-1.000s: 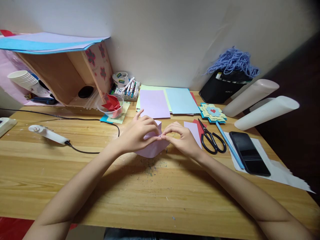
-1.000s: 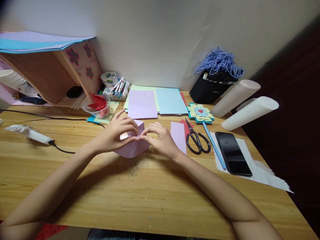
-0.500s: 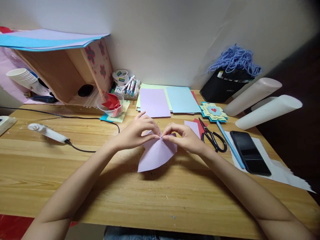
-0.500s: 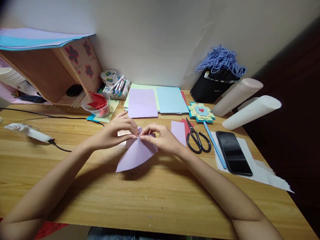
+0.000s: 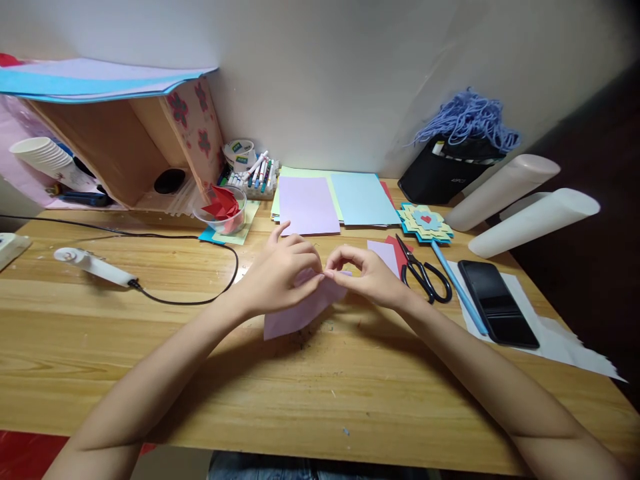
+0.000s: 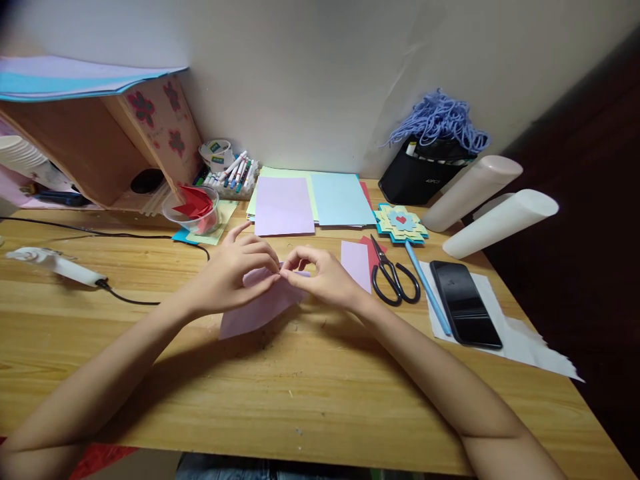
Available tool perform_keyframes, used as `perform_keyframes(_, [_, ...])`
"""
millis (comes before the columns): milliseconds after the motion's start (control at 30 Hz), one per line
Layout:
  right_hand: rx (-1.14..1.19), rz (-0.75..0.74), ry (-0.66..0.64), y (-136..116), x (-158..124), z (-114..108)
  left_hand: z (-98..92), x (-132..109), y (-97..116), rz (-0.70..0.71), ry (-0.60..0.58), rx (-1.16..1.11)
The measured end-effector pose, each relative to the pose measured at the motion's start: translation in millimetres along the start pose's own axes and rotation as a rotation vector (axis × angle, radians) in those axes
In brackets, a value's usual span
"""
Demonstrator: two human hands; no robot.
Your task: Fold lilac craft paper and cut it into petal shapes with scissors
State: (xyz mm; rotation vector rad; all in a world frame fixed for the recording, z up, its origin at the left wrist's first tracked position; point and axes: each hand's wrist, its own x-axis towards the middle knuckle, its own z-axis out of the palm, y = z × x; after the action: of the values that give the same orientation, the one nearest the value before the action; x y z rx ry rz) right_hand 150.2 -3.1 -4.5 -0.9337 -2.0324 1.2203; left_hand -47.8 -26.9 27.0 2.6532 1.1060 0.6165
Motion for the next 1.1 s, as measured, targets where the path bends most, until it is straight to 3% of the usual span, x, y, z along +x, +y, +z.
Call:
perform_keyframes(333, [-0.055, -0.04, -0.012, 0, 1, -8, -8.5, 0, 1, 0.013, 0.043, 0.033])
perform_keyframes(600, [0.028, -0.021, -0.03, 10, 5, -16, -20.3, -1, -9, 0.005, -0.011, 0.004])
perform_keyframes(733, [0.068, 0.013, 0.026, 17, 8, -20, -22.9, -3, -12, 0.012, 0.002, 0.005])
perform_keyframes(833, [0.144, 0.089, 0.083, 26, 12, -18, -23.2, -4, -11, 0.04, 0.022, 0.002])
perform_keyframes(1000, [0.351, 0.179, -0.046, 29, 12, -6, -22.3, -2, -7, 0.106, 0.065, -0.031])
perform_keyframes(1100, [0.39, 0.157, 0.024, 23, 10, -1, -20.9, -1, -6, 0.125, 0.079, -0.039])
